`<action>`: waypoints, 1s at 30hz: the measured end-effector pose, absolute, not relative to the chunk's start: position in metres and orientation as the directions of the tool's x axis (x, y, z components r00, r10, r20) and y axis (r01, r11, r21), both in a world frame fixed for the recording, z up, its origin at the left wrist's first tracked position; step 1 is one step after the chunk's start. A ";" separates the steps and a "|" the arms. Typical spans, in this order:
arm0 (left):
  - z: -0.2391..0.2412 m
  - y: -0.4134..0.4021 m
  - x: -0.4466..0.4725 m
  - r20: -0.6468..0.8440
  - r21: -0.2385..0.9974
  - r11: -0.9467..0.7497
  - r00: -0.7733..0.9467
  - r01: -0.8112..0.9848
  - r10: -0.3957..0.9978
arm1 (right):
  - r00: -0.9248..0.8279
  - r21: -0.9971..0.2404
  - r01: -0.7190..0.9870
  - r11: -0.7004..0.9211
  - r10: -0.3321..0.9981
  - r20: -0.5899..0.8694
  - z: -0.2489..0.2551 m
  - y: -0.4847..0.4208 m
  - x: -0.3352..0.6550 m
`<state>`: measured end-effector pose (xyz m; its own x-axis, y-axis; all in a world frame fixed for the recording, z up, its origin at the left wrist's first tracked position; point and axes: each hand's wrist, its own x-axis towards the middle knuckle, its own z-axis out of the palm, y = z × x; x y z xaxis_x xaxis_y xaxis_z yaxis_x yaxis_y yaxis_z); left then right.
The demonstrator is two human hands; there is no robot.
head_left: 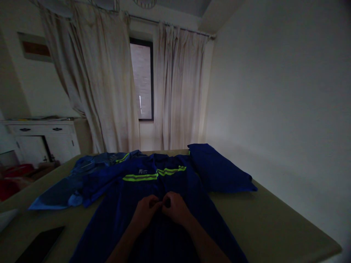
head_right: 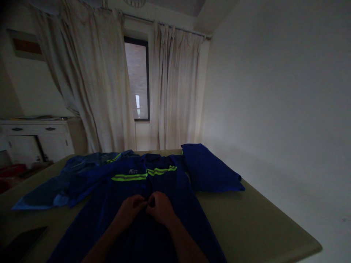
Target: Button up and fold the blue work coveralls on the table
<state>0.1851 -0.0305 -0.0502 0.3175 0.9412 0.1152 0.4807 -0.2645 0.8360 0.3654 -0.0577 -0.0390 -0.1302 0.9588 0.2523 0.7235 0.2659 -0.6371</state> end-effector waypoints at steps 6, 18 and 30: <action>-0.058 -0.027 0.180 0.105 0.857 -0.277 0.380 0.434 0.919 | -0.190 -0.660 0.688 0.301 0.953 0.237 -0.041 -0.057 0.369; -0.055 -0.029 0.184 0.123 0.815 -0.327 0.409 0.479 0.904 | -0.289 -0.607 0.685 0.403 0.915 0.281 -0.036 -0.059 0.374; -0.062 -0.024 0.187 0.204 0.896 -0.300 0.295 0.328 0.933 | -0.250 -0.674 0.599 0.433 0.900 0.357 -0.034 -0.059 0.368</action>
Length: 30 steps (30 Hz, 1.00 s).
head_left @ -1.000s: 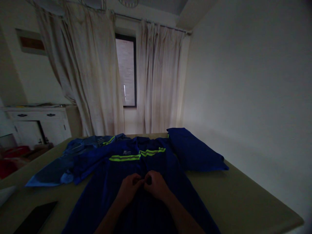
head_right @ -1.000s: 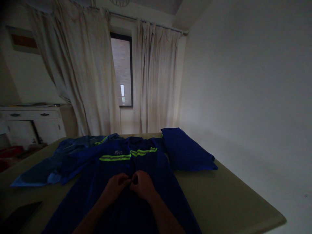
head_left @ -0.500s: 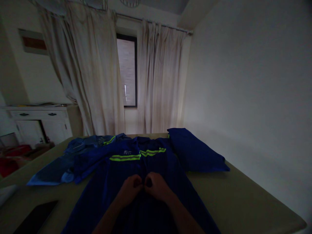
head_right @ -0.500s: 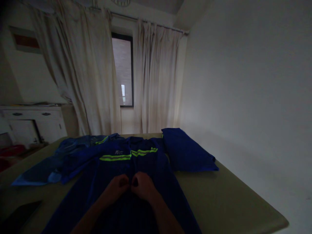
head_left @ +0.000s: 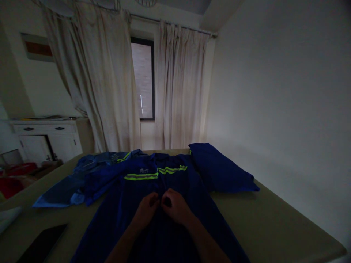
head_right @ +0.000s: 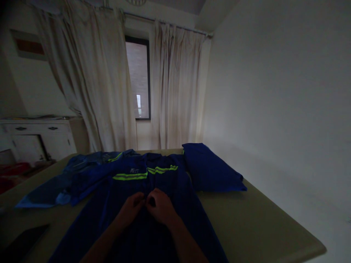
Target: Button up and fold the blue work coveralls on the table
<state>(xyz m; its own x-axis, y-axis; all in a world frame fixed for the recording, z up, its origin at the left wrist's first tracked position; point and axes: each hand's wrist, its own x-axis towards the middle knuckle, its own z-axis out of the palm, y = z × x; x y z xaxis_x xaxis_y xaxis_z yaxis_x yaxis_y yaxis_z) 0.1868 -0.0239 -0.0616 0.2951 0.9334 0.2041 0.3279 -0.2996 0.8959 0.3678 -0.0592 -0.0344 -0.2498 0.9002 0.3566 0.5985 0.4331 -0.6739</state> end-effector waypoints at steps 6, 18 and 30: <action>-0.066 -0.021 0.186 0.240 0.894 -0.318 0.263 0.316 0.935 | -0.136 -0.753 0.546 0.366 0.926 0.351 -0.033 -0.057 0.367; -0.048 -0.025 0.179 0.172 0.902 -0.309 0.406 0.300 0.897 | -0.148 -0.782 0.475 0.404 0.912 0.382 -0.036 -0.055 0.368; -0.048 -0.046 0.194 0.166 0.580 -0.396 0.373 0.712 0.913 | -0.141 -0.739 0.615 0.275 0.960 0.240 -0.047 -0.052 0.364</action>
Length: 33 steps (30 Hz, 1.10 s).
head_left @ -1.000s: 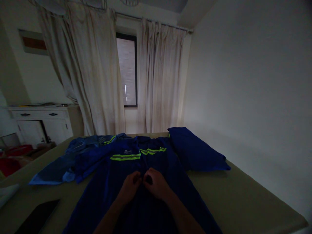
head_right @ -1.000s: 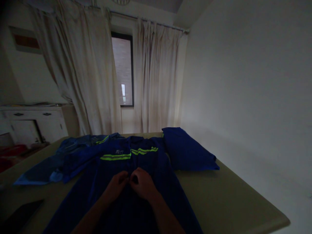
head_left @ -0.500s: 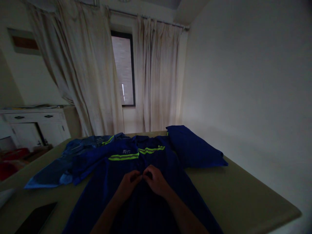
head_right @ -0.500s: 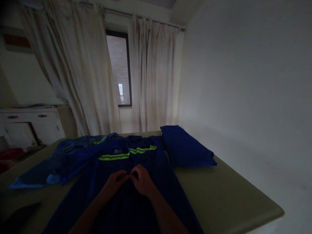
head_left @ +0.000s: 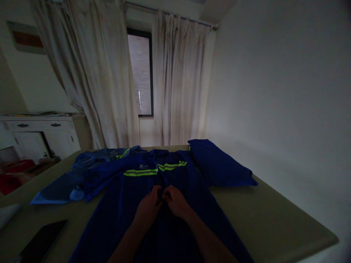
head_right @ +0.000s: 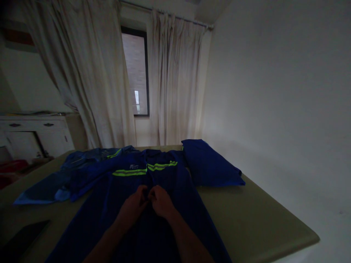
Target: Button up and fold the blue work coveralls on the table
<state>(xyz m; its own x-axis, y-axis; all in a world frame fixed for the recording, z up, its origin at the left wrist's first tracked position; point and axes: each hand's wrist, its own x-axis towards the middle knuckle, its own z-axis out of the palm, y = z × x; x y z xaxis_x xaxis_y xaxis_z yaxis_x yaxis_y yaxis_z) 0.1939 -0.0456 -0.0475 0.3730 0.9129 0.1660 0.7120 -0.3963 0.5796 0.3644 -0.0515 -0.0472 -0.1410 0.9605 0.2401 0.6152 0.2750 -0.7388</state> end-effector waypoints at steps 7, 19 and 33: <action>-0.043 -0.050 0.197 0.310 0.381 -0.501 0.404 0.777 0.861 | -0.103 -0.879 0.459 0.129 0.991 0.091 -0.044 -0.042 0.371; -0.073 -0.024 0.188 0.254 0.084 -0.539 0.505 0.838 0.825 | -0.172 -0.585 0.713 0.386 0.905 0.388 -0.020 -0.078 0.358; -0.056 -0.008 0.190 0.281 0.227 -0.474 0.409 0.851 0.868 | -0.346 -0.584 0.716 0.382 0.921 0.179 -0.032 -0.130 0.356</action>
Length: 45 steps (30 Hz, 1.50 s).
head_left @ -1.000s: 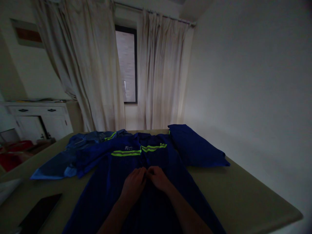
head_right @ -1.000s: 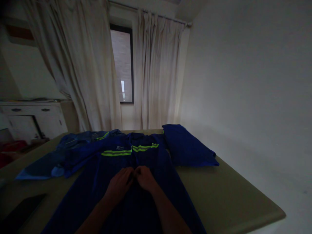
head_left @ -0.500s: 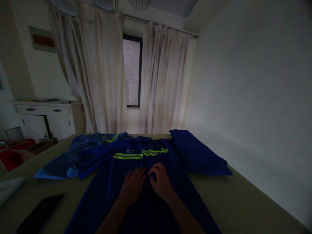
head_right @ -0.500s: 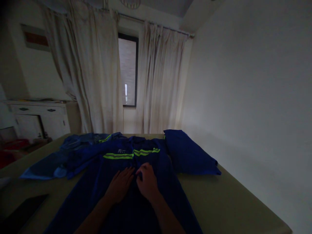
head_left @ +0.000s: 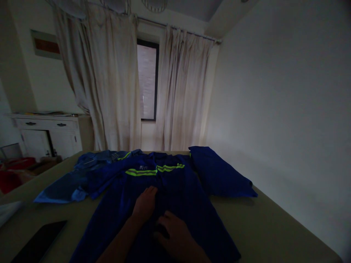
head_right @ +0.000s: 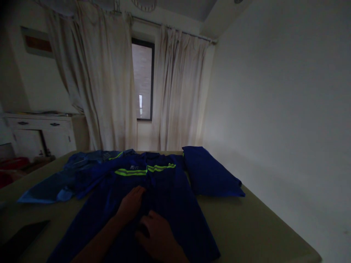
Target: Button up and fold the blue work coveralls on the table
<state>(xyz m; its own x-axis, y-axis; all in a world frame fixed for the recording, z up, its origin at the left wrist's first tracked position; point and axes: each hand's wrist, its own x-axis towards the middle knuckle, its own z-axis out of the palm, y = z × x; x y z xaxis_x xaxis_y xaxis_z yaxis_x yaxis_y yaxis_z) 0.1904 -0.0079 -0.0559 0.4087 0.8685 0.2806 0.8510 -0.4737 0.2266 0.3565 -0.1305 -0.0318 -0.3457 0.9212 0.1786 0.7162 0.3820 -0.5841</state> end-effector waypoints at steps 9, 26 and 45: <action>-0.066 -0.038 0.160 0.352 0.522 -0.563 0.439 0.641 0.827 | -0.007 -0.556 0.825 0.104 0.985 0.173 -0.045 -0.119 0.376; -0.039 -0.068 0.178 0.071 0.762 -0.449 0.629 0.467 0.774 | -0.046 -0.893 0.428 0.137 0.990 0.130 -0.038 -0.111 0.380; -0.045 -0.064 0.178 0.266 0.616 -0.614 0.603 0.494 0.752 | -0.090 -0.699 0.695 0.165 0.986 0.143 -0.035 -0.125 0.370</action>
<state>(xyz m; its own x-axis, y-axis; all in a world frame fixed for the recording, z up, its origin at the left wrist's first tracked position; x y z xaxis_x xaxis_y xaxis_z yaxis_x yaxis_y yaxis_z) 0.1779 -0.0635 -0.0454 0.6031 0.7519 0.2662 0.4939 -0.6141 0.6156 0.3704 -0.1248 -0.0353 -0.0900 0.9856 0.1430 0.6955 0.1650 -0.6994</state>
